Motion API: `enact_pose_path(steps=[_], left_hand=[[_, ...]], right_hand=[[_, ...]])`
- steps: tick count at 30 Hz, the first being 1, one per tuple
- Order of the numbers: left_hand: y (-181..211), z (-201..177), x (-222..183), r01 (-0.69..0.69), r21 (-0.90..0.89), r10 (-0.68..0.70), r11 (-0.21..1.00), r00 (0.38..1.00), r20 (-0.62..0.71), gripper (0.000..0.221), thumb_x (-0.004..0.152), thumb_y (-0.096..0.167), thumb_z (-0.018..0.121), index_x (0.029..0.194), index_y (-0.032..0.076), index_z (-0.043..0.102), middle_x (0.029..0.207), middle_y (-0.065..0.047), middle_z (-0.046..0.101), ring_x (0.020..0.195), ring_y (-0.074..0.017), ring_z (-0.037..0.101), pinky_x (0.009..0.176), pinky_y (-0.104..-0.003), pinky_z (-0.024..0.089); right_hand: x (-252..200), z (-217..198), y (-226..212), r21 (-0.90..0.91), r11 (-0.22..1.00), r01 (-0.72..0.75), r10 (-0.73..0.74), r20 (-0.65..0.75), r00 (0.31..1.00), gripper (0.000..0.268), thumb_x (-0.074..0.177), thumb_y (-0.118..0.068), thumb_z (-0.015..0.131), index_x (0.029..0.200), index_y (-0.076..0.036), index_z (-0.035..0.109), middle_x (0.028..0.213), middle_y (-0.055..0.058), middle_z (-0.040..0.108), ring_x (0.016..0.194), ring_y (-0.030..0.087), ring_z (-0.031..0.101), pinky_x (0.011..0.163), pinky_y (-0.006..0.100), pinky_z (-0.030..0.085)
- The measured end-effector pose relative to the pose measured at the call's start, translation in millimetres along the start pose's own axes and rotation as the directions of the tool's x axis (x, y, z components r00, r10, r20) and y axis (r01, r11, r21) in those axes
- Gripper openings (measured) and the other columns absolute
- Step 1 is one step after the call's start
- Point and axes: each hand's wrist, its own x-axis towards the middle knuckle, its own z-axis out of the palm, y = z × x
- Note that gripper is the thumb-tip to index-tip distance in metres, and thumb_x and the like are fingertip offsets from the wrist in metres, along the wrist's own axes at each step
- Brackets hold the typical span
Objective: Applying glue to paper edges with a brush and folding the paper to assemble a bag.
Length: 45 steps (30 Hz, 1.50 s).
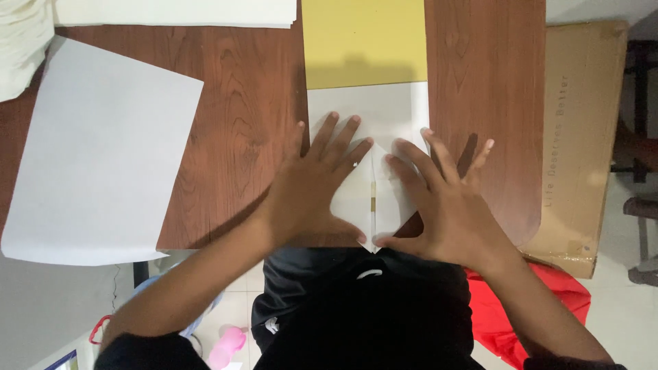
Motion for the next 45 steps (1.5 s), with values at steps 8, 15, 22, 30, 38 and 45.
enact_pose_path(steps=[8, 15, 22, 30, 38, 45], left_hand=[[-61, 5, 38, -0.323, -0.013, 0.313, 0.946, 0.926, -0.211, 0.092, 0.076, 0.094, 0.059, 0.137, 0.025, 0.062, 0.139, -0.009, 0.054, 0.12, -0.0297, 0.053, 0.095, -0.051, 0.046], [-80, 25, 54, -0.472, -0.431, 0.358, 0.769, 0.877, -0.321, 0.074, 0.082, 0.074, 0.067, 0.129, 0.017, 0.071, 0.154, -0.022, 0.046, 0.145, -0.0453, 0.038, 0.118, -0.067, 0.024], [-81, 24, 52, -0.471, -0.492, 0.353, 0.732, 0.88, -0.317, 0.076, 0.084, 0.075, 0.06, 0.132, 0.016, 0.062, 0.158, -0.02, 0.043, 0.149, -0.0407, 0.036, 0.121, -0.065, 0.018], [-82, 20, 46, -0.487, -0.535, 0.358, 0.691, 0.873, -0.332, 0.083, 0.084, 0.078, 0.055, 0.134, 0.012, 0.063, 0.156, -0.023, 0.045, 0.147, -0.0411, 0.037, 0.119, -0.063, 0.019], [-84, 17, 45, -0.454, -0.601, 0.366, 0.658, 0.89, -0.271, 0.082, 0.081, 0.074, 0.064, 0.135, 0.013, 0.062, 0.157, -0.024, 0.042, 0.148, -0.041, 0.033, 0.119, -0.062, 0.015], [-86, 13, 45, -0.448, -0.652, 0.349, 0.612, 0.892, -0.286, 0.069, 0.086, 0.065, 0.068, 0.131, 0.013, 0.058, 0.157, -0.021, 0.043, 0.149, -0.0389, 0.032, 0.121, -0.063, 0.013]], right_hand=[[-1, 3, 8, 0.003, 1.0, -0.002, 0.002, 0.044, 0.999, 0.122, 0.065, -0.083, 0.073, 0.156, -0.01, 0.038, 0.165, 0.007, 0.032, 0.156, 0.036, 0.018, 0.103, 0.089, -0.003], [4, -20, 39, 0.434, 0.896, -0.096, 0.267, -0.352, 0.897, 0.044, 0.099, -0.02, 0.063, 0.139, -0.005, 0.056, 0.146, 0.016, 0.057, 0.137, 0.033, 0.053, 0.118, 0.046, 0.04], [42, -26, 163, 0.952, 0.299, -0.059, 0.866, -0.245, 0.436, 0.046, 0.082, -0.007, 0.082, 0.122, -0.015, 0.059, 0.121, 0.0, 0.053, 0.108, 0.008, 0.059, 0.093, 0.023, 0.057], [111, -33, 241, 0.889, -0.291, 0.353, 0.901, 0.13, 0.415, 0.039, 0.099, -0.005, 0.055, 0.066, -0.014, 0.036, 0.058, 0.0, 0.028, 0.056, 0.015, 0.029, 0.059, 0.029, 0.031], [141, -39, 223, 0.977, -0.025, 0.213, 0.935, -0.053, 0.351, 0.04, 0.086, -0.049, 0.065, 0.115, -0.022, 0.068, 0.082, -0.007, 0.052, 0.068, 0.009, 0.045, 0.065, 0.025, 0.036], [141, -37, 208, 0.833, 0.528, 0.167, 0.829, -0.548, 0.112, 0.028, 0.104, -0.039, 0.056, 0.1, -0.011, 0.061, 0.076, 0.001, 0.058, 0.064, 0.012, 0.057, 0.06, 0.025, 0.049]])
